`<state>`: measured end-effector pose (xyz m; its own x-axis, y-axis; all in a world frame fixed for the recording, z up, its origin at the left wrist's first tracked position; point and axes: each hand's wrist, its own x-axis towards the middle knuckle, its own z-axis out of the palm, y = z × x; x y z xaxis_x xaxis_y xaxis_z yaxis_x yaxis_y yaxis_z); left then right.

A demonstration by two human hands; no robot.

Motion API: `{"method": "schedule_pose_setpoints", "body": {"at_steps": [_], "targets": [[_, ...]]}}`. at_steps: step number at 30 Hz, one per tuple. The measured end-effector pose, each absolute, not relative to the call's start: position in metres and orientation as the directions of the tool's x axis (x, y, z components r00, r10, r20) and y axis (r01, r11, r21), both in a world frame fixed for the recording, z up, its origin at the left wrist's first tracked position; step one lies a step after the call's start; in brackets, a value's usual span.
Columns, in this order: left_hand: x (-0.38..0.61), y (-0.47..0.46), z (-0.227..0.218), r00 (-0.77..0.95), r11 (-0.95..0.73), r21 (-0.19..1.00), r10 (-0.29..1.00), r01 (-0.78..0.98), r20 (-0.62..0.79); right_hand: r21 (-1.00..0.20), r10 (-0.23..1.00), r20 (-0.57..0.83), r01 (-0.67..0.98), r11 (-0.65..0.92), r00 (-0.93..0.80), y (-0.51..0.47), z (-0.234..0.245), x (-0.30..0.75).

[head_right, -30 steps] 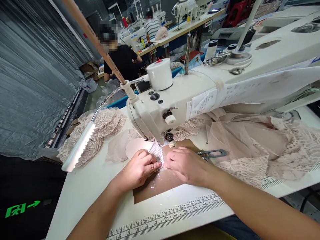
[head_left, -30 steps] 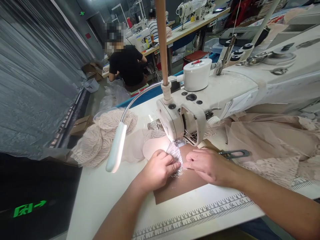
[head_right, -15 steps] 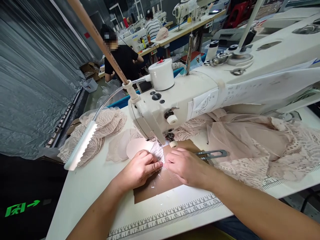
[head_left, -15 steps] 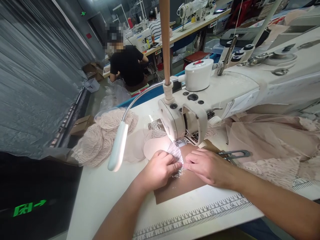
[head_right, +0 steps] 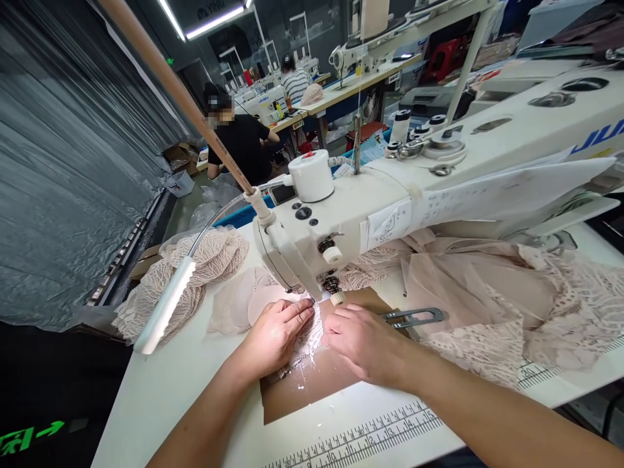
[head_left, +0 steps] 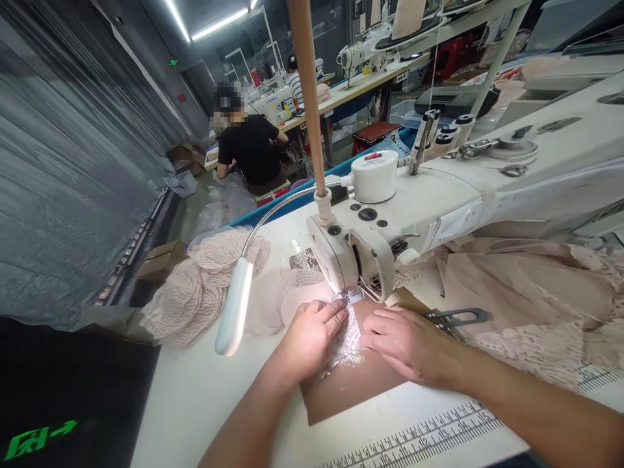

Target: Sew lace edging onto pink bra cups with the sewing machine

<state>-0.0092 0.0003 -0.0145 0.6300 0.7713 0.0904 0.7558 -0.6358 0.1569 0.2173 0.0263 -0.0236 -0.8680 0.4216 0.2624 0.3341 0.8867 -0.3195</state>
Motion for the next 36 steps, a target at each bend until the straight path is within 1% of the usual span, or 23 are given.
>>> {"method": "schedule_pose_setpoints", "body": {"at_steps": [7,15,23,29,36], "targets": [[-0.008,0.004,-0.009,0.608,-0.609,0.124,0.792,0.783,0.05,-0.34,0.454,0.249,0.362,0.868,-0.855,0.028,-0.028,0.218],[-0.012,0.006,-0.008,0.641,-0.646,0.127,0.763,0.753,0.083,-0.276,0.55,0.289,0.482,0.832,-0.784,0.031,-0.033,0.213],[-0.012,0.007,-0.008,0.649,-0.661,0.118,0.751,0.741,0.124,-0.202,0.609,0.348,0.577,0.791,-0.713,0.032,-0.032,0.208],[-0.013,0.01,-0.009,0.616,-0.632,0.114,0.774,0.767,0.145,-0.159,0.671,0.327,0.661,0.733,-0.665,0.033,-0.027,0.201],[-0.012,0.012,-0.007,0.566,-0.578,0.119,0.816,0.807,0.12,-0.156,0.692,0.315,0.683,0.713,-0.65,0.032,-0.025,0.2]]}}
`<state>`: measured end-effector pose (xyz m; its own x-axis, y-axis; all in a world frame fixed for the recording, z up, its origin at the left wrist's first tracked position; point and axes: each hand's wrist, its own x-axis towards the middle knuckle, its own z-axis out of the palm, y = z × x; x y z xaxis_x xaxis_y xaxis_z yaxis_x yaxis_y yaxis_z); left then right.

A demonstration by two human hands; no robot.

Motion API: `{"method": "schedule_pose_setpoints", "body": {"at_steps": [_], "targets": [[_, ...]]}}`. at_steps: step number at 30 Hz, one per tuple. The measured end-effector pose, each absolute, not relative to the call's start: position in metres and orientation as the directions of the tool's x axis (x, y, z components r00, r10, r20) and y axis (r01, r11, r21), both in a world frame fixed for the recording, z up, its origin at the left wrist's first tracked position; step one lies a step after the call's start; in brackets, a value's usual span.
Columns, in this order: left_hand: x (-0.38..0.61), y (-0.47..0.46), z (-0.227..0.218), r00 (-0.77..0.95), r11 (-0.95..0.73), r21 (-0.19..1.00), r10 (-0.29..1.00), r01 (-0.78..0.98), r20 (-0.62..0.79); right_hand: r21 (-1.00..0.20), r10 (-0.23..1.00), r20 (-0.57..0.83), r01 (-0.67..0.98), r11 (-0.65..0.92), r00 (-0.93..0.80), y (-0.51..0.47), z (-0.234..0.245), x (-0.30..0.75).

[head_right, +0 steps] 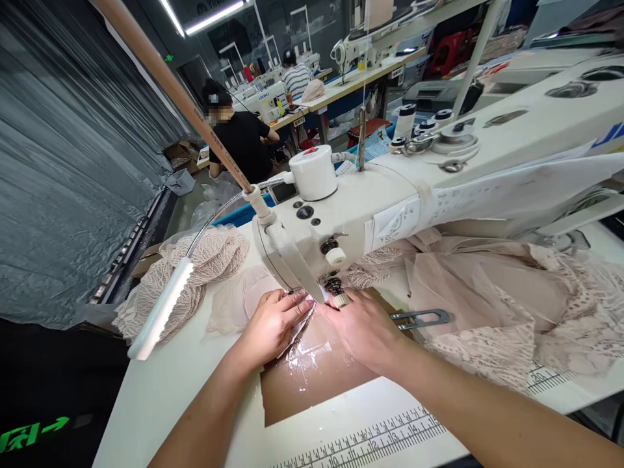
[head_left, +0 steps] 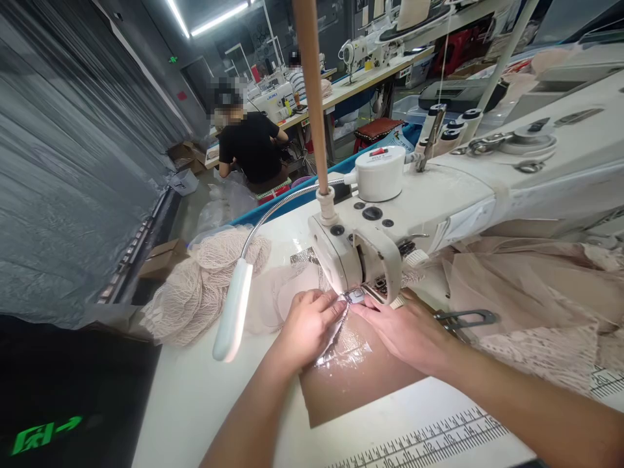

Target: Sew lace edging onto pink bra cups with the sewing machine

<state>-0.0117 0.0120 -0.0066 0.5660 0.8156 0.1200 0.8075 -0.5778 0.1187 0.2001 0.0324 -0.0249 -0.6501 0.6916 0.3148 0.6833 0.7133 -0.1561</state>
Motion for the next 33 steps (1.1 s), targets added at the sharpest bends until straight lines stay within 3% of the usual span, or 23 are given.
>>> {"method": "schedule_pose_setpoints", "body": {"at_steps": [9,15,22,28,33], "targets": [[-0.014,0.012,-0.01,0.547,-0.557,0.113,0.83,0.823,0.109,-0.155,0.677,0.359,0.674,0.722,-0.643,0.033,-0.027,0.202],[-0.012,0.006,0.003,0.481,-0.486,0.07,0.874,0.871,0.072,-0.16,0.693,0.305,0.682,0.714,-0.654,0.033,-0.026,0.204],[0.0,-0.016,0.03,0.446,-0.428,0.19,0.893,0.884,-0.064,-0.28,0.642,0.296,0.578,0.766,-0.707,0.03,-0.022,0.209],[0.002,-0.011,0.019,0.495,-0.488,0.249,0.868,0.836,0.041,-0.351,0.623,0.308,0.523,0.777,-0.719,0.029,-0.026,0.211],[0.006,-0.008,0.007,0.521,-0.53,0.185,0.848,0.828,0.098,-0.327,0.607,0.317,0.517,0.791,-0.729,0.03,-0.026,0.21]]}}
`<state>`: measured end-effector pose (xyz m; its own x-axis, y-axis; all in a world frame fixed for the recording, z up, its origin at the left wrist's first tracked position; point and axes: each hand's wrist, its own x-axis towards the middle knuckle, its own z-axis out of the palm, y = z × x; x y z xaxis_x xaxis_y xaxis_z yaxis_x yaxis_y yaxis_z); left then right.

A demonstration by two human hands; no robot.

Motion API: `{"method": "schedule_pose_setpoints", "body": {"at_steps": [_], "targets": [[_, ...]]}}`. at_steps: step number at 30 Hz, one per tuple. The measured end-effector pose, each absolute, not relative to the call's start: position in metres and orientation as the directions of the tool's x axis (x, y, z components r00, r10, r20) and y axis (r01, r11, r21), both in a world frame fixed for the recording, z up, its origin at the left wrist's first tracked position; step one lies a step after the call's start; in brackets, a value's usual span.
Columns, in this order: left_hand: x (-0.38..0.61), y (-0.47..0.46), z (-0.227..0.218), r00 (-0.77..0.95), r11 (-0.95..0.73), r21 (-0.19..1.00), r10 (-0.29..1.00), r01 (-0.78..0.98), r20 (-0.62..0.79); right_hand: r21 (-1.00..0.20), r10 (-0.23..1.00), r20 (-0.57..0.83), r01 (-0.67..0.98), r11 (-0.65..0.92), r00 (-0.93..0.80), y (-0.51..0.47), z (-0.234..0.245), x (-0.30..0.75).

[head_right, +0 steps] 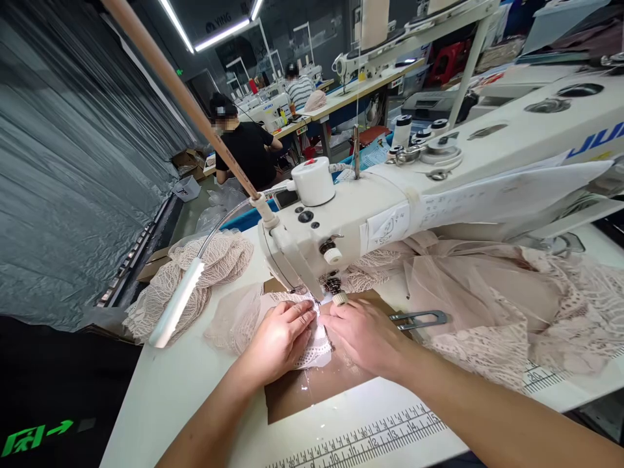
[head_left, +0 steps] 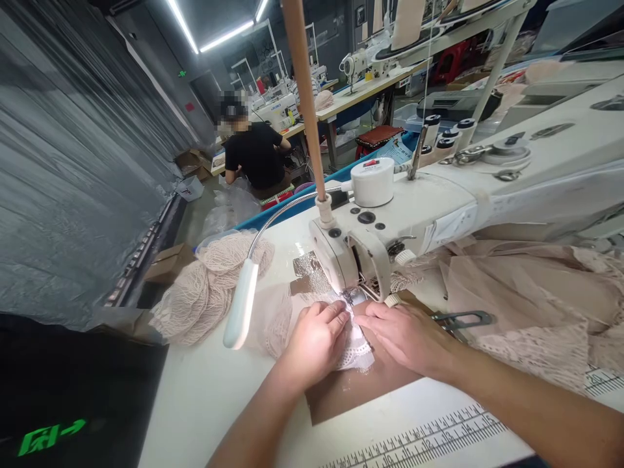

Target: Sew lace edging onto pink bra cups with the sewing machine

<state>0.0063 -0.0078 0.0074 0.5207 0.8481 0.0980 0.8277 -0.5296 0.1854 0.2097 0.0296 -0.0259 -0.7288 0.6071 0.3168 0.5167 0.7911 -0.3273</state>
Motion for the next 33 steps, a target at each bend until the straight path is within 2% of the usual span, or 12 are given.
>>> {"method": "schedule_pose_setpoints", "body": {"at_steps": [13,24,33], "targets": [[0.023,-0.018,-0.003,0.441,-0.459,0.126,0.886,0.88,0.144,-0.279,0.592,0.33,0.523,0.806,-0.736,0.03,-0.031,0.211],[0.018,-0.015,-0.005,0.442,-0.462,0.144,0.884,0.875,0.153,-0.212,0.595,0.357,0.558,0.802,-0.72,0.029,-0.034,0.209],[0.018,-0.017,0.002,0.486,-0.496,0.166,0.868,0.852,0.099,-0.225,0.557,0.391,0.511,0.83,-0.733,0.028,-0.034,0.214]]}}
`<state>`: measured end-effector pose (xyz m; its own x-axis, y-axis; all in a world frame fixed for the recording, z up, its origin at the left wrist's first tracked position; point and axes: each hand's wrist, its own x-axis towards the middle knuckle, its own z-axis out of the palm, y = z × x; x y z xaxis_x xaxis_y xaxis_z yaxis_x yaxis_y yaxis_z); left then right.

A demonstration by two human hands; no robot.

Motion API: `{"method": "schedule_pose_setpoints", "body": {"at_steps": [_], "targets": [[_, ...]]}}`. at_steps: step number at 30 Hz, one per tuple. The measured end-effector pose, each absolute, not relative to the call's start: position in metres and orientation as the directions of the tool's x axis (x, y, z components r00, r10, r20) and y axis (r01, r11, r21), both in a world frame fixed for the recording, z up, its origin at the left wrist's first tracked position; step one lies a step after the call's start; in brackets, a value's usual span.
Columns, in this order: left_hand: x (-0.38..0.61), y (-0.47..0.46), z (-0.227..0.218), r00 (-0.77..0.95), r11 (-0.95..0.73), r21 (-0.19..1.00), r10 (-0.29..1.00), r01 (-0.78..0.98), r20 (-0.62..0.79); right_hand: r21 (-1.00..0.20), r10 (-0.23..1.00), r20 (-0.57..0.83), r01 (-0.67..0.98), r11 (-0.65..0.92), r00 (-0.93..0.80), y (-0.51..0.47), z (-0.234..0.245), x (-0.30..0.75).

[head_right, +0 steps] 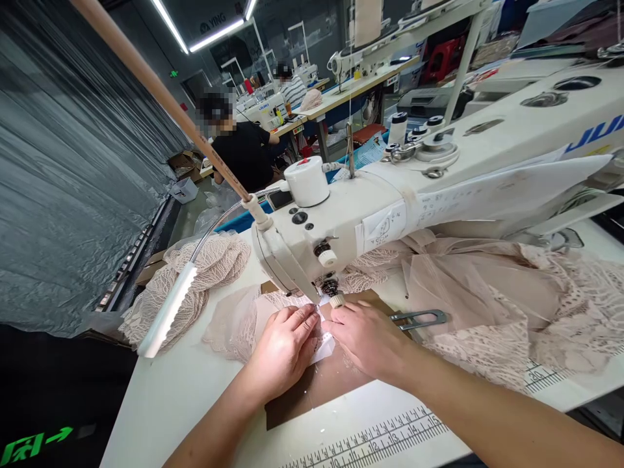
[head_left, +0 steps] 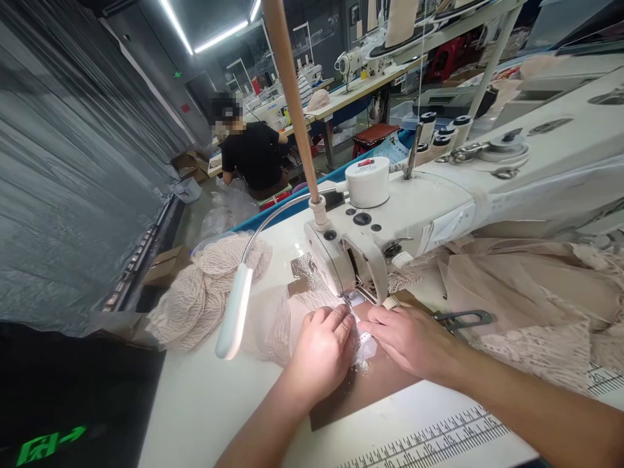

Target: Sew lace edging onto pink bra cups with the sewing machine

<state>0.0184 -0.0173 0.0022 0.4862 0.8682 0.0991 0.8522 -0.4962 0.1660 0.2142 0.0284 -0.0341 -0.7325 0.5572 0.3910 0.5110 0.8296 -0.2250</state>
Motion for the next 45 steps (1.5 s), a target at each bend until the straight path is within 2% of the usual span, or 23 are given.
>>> {"method": "schedule_pose_setpoints", "body": {"at_steps": [14,26,35,45], "targets": [[0.005,-0.006,-0.005,0.516,-0.53,0.119,0.846,0.839,0.132,-0.161,0.569,0.389,0.555,0.816,-0.724,0.029,-0.04,0.212],[0.006,-0.006,-0.004,0.527,-0.545,0.129,0.836,0.828,0.152,-0.299,0.546,0.356,0.461,0.836,-0.759,0.025,-0.032,0.217],[0.002,0.002,-0.007,0.526,-0.543,0.156,0.839,0.825,0.139,-0.28,0.551,0.368,0.476,0.834,-0.749,0.024,-0.028,0.215],[0.004,-0.003,-0.005,0.572,-0.587,0.079,0.806,0.806,0.15,-0.273,0.578,0.379,0.51,0.816,-0.722,0.026,-0.038,0.212]]}}
